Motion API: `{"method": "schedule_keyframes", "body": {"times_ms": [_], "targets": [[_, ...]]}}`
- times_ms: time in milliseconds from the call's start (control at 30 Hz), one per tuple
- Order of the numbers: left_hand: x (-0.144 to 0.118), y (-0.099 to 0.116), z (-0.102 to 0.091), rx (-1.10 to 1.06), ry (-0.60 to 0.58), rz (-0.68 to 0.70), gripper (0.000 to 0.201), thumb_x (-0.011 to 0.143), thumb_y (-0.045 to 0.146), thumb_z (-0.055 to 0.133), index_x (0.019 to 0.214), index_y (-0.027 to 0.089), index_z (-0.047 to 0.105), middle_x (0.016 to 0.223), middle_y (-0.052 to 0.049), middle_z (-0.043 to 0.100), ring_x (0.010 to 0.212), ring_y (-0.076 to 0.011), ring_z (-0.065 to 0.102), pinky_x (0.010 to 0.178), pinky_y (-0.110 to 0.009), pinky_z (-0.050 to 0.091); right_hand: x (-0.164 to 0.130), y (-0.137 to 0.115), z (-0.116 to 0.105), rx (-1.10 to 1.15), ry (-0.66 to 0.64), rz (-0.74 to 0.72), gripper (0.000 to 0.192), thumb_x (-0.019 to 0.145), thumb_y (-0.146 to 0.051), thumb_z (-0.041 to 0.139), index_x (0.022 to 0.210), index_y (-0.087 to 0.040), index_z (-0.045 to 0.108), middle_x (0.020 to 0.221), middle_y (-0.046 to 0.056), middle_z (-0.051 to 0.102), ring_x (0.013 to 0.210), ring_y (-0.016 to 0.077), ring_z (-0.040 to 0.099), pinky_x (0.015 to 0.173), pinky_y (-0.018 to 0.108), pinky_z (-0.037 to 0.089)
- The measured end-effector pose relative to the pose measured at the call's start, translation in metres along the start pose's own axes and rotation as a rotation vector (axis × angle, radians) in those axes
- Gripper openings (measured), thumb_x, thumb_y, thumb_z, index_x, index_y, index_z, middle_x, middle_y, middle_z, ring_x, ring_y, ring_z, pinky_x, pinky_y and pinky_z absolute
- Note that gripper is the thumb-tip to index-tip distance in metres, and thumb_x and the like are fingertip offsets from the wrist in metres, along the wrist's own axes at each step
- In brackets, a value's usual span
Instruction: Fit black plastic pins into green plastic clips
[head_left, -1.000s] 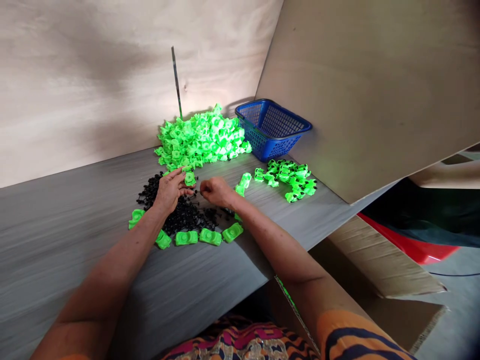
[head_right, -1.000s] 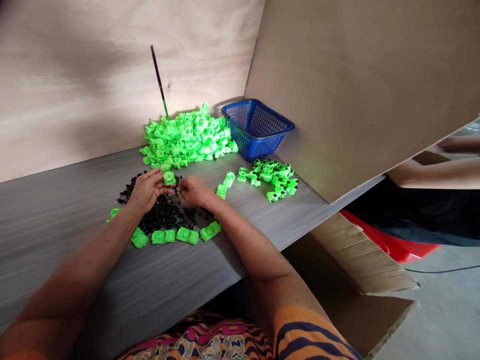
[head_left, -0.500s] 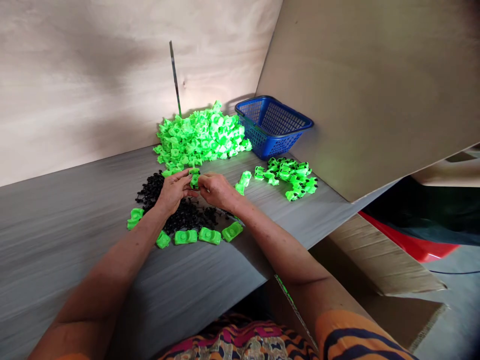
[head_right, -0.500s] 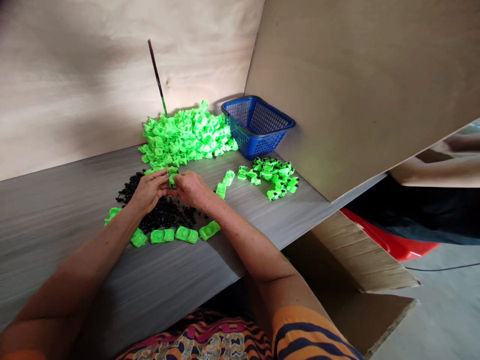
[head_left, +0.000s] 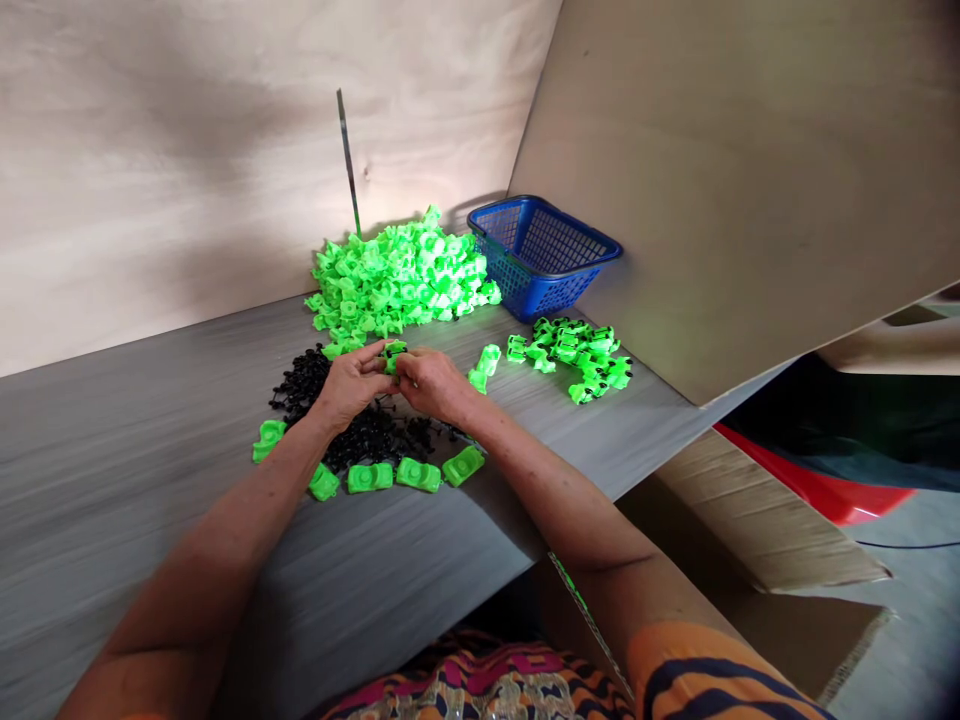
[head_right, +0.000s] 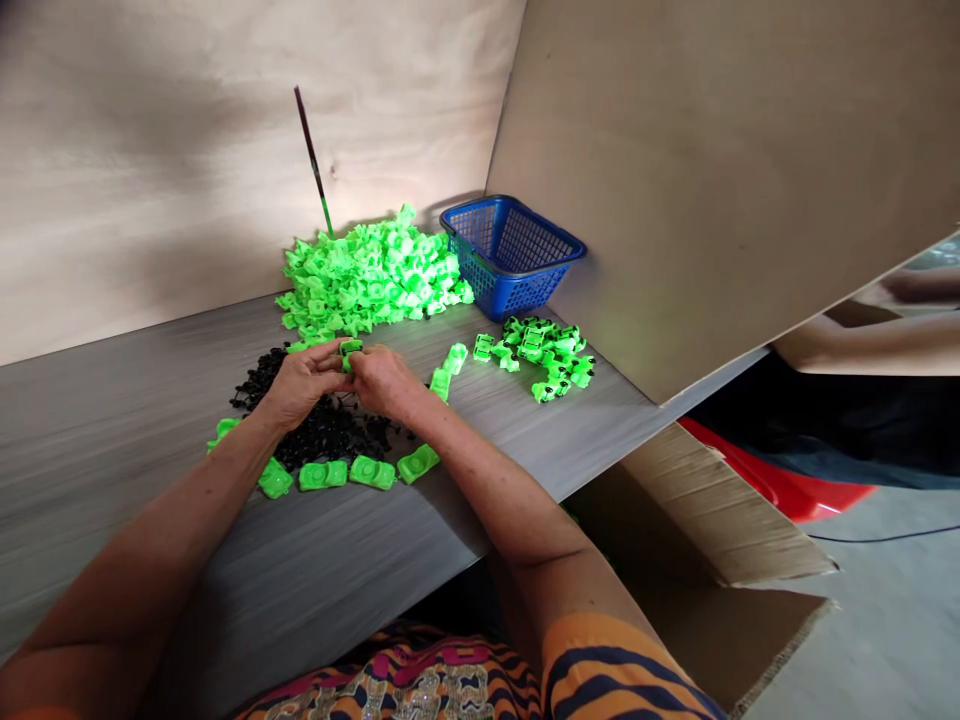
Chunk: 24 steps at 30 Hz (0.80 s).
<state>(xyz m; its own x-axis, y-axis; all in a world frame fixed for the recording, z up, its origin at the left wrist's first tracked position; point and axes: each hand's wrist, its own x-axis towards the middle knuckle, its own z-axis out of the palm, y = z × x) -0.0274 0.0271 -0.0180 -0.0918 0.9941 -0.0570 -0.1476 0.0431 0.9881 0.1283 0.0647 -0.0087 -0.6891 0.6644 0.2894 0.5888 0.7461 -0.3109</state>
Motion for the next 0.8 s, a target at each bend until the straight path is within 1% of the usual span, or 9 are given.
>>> {"method": "schedule_keyframes", "body": {"times_ms": [133, 333, 500, 600, 800], "targets": [[0.0016, -0.001, -0.0017, 0.036, -0.024, 0.014, 0.074, 0.045, 0.017, 0.085, 0.118, 0.012, 0.075, 0.073, 0.004, 0.063, 0.071, -0.0139, 0.061, 0.074, -0.03, 0.057, -0.0003, 0.0016, 0.0004, 0.008, 0.014, 0.0, 0.014, 0.086, -0.009, 0.055, 0.08, -0.016, 0.066, 0.08, 0.007, 0.065, 0.075, 0.0187, 0.052, 0.068, 0.029, 0.03], [0.0039, -0.0025, -0.0046, 0.06, -0.052, 0.071, 0.073, 0.045, 0.017, 0.086, 0.117, 0.014, 0.075, 0.069, 0.007, 0.054, 0.068, -0.0092, 0.053, 0.07, -0.026, 0.054, -0.0011, 0.0022, -0.0008, 0.025, 0.029, -0.006, 0.014, 0.085, -0.009, 0.054, 0.078, -0.017, 0.063, 0.078, 0.005, 0.063, 0.074, 0.0177, 0.051, 0.068, 0.028, 0.03], [0.0035, -0.0008, -0.0037, 0.064, -0.023, 0.062, 0.074, 0.042, 0.017, 0.087, 0.115, 0.014, 0.076, 0.068, 0.008, 0.049, 0.065, -0.0072, 0.049, 0.067, -0.022, 0.051, -0.0014, 0.0012, -0.0009, 0.023, 0.042, -0.013, 0.015, 0.086, -0.008, 0.053, 0.079, -0.017, 0.063, 0.078, 0.005, 0.062, 0.075, 0.0177, 0.051, 0.068, 0.028, 0.03], [0.0029, -0.0002, -0.0028, 0.06, -0.012, 0.056, 0.075, 0.041, 0.018, 0.088, 0.114, 0.013, 0.076, 0.067, 0.008, 0.051, 0.067, -0.0083, 0.05, 0.067, -0.022, 0.05, -0.0012, 0.0008, -0.001, 0.02, 0.035, -0.007, 0.016, 0.086, -0.007, 0.052, 0.08, -0.017, 0.064, 0.079, 0.005, 0.062, 0.076, 0.0179, 0.051, 0.069, 0.028, 0.031], [0.0039, -0.0019, -0.0042, 0.07, -0.007, 0.046, 0.081, 0.041, 0.019, 0.09, 0.12, 0.013, 0.074, 0.075, 0.005, 0.061, 0.07, -0.0106, 0.057, 0.07, -0.024, 0.052, -0.001, 0.0004, -0.0004, 0.03, 0.034, 0.003, 0.015, 0.086, -0.008, 0.052, 0.083, -0.016, 0.065, 0.082, 0.006, 0.063, 0.078, 0.0184, 0.052, 0.07, 0.028, 0.032]]}}
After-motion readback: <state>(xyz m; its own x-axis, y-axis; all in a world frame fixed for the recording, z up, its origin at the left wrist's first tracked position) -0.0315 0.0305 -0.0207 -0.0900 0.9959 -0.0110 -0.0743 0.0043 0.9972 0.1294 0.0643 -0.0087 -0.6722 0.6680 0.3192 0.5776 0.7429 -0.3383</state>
